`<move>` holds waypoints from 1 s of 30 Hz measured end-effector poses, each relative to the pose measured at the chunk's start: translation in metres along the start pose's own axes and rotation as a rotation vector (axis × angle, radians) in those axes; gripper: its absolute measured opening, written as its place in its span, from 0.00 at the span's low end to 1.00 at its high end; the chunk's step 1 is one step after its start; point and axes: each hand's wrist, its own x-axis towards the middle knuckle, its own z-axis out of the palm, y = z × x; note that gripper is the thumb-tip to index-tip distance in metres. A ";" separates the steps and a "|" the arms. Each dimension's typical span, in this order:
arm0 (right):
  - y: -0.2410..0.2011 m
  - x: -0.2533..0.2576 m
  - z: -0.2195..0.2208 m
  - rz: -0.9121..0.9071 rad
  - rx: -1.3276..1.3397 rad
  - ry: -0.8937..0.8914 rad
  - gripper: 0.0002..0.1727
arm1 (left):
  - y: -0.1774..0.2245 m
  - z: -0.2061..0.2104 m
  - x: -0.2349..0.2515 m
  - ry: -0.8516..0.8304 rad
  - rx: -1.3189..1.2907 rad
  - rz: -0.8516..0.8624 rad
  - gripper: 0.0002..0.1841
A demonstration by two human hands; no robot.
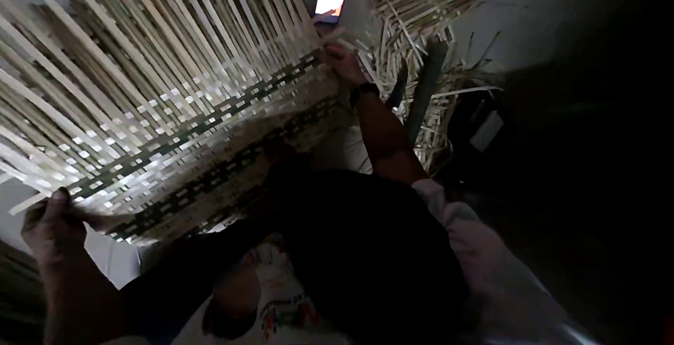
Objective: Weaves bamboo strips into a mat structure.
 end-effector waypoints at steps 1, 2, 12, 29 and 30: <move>0.000 0.000 0.002 0.005 0.027 0.009 0.24 | 0.001 -0.001 0.002 -0.005 0.000 -0.004 0.07; -0.003 0.003 0.003 0.005 0.045 0.003 0.24 | -0.001 -0.002 0.004 -0.007 -0.007 -0.012 0.06; -0.020 -0.006 -0.001 0.015 -0.104 -0.138 0.34 | -0.016 -0.019 0.015 -0.114 -0.135 -0.019 0.08; -0.022 0.005 0.005 0.108 -0.038 -0.088 0.24 | 0.019 0.000 0.008 -0.234 -0.016 -0.179 0.06; -0.024 0.003 0.005 0.115 -0.049 -0.086 0.23 | 0.018 -0.001 0.009 -0.228 -0.018 -0.186 0.06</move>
